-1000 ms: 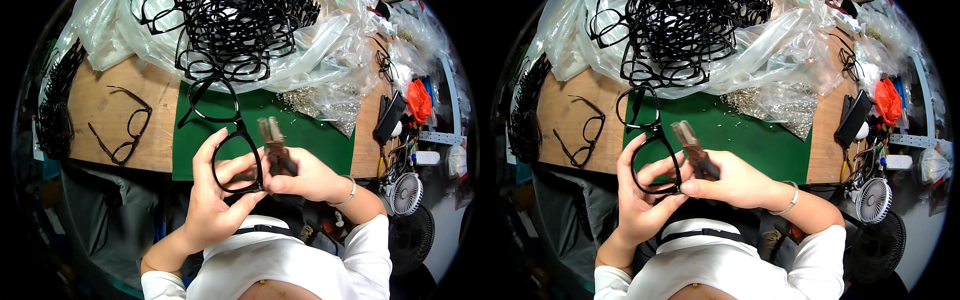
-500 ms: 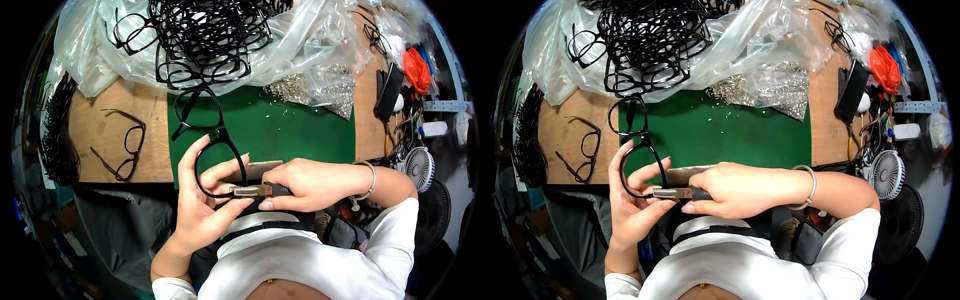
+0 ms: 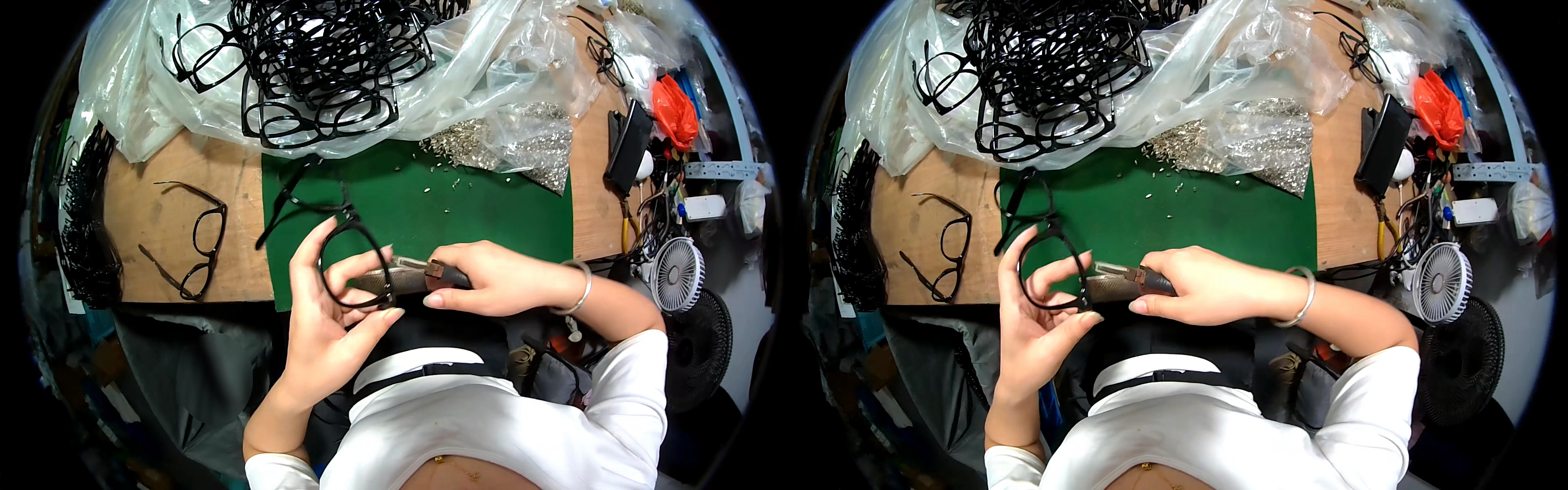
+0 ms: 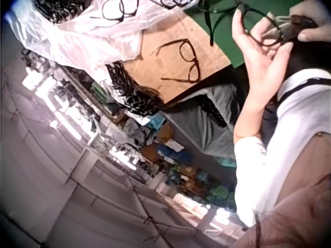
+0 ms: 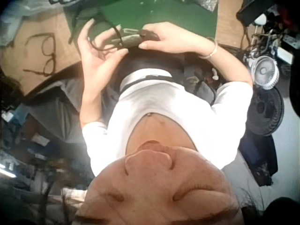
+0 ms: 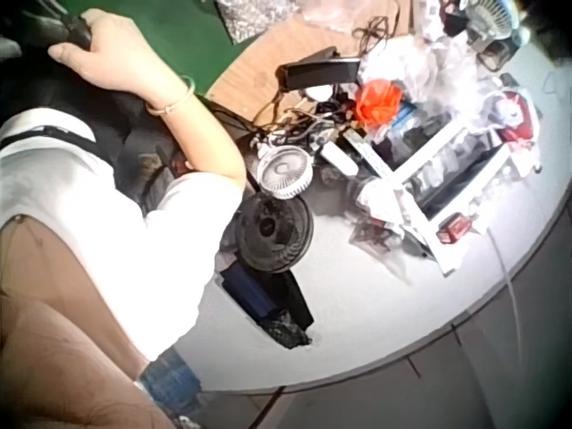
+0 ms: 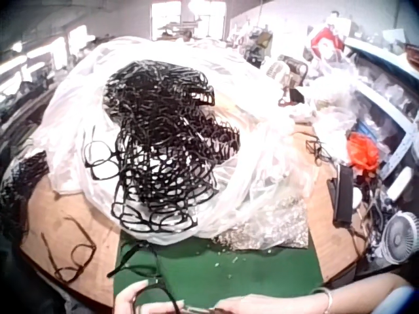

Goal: The person uses pliers to adjust the arms of multiple black eyeglass frames one at a time. They pick up each frame from a pile, bend the temple arms with the pliers, and place the adjusted frames on the table. The process repeats for several frames throughout the clip.

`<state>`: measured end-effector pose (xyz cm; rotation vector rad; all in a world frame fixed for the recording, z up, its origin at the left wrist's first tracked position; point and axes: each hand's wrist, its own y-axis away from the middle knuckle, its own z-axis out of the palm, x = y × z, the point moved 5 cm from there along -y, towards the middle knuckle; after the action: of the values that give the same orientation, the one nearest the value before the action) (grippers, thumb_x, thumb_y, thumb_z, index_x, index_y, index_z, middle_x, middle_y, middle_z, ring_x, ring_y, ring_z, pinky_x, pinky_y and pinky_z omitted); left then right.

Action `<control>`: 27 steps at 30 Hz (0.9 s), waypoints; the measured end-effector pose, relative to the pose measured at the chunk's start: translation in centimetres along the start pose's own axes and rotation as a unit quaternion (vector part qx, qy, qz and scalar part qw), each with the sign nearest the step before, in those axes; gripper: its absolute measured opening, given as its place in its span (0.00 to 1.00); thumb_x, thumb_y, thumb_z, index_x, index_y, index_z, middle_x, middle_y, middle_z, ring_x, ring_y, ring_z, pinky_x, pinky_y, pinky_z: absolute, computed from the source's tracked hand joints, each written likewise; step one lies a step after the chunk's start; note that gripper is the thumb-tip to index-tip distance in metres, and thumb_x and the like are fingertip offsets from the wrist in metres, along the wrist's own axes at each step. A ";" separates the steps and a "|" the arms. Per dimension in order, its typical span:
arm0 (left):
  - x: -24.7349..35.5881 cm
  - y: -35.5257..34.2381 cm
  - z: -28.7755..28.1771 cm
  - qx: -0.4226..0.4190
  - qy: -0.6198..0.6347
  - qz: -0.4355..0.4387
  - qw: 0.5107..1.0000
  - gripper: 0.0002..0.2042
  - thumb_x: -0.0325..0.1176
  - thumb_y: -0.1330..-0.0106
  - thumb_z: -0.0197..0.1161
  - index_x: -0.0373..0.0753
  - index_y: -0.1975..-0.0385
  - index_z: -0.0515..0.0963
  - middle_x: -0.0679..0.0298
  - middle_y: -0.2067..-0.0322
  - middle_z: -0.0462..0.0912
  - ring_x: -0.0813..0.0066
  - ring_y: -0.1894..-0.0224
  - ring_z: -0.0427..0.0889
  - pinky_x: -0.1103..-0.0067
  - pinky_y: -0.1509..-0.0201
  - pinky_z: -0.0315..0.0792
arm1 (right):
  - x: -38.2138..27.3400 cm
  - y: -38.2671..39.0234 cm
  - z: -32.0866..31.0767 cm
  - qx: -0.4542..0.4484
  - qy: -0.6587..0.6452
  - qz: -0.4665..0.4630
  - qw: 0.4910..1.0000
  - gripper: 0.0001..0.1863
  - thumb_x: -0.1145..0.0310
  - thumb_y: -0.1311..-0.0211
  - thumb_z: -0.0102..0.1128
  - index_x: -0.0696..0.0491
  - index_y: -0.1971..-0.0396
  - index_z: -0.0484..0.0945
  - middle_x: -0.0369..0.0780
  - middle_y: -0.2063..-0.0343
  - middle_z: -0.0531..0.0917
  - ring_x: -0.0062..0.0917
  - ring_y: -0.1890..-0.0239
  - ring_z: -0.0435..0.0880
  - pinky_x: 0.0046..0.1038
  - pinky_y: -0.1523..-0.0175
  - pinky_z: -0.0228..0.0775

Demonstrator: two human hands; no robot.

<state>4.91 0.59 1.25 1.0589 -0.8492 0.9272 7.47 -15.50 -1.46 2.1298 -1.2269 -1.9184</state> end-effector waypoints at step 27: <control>-4.6 1.9 2.1 0.027 0.010 0.043 0.999 0.22 0.17 0.41 0.46 0.33 0.46 0.51 0.53 0.59 0.70 0.73 0.65 0.77 0.80 0.60 0.73 | -1.9 -1.4 0.6 0.284 -0.181 -0.099 0.936 0.06 0.73 0.46 0.55 0.59 0.74 0.69 0.39 0.80 0.73 0.19 0.80 0.74 0.22 0.73 0.65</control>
<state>1.12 -1.93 -1.76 1.0634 -0.8622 1.0366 7.81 -13.19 -0.75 2.2737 -1.9043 -2.3477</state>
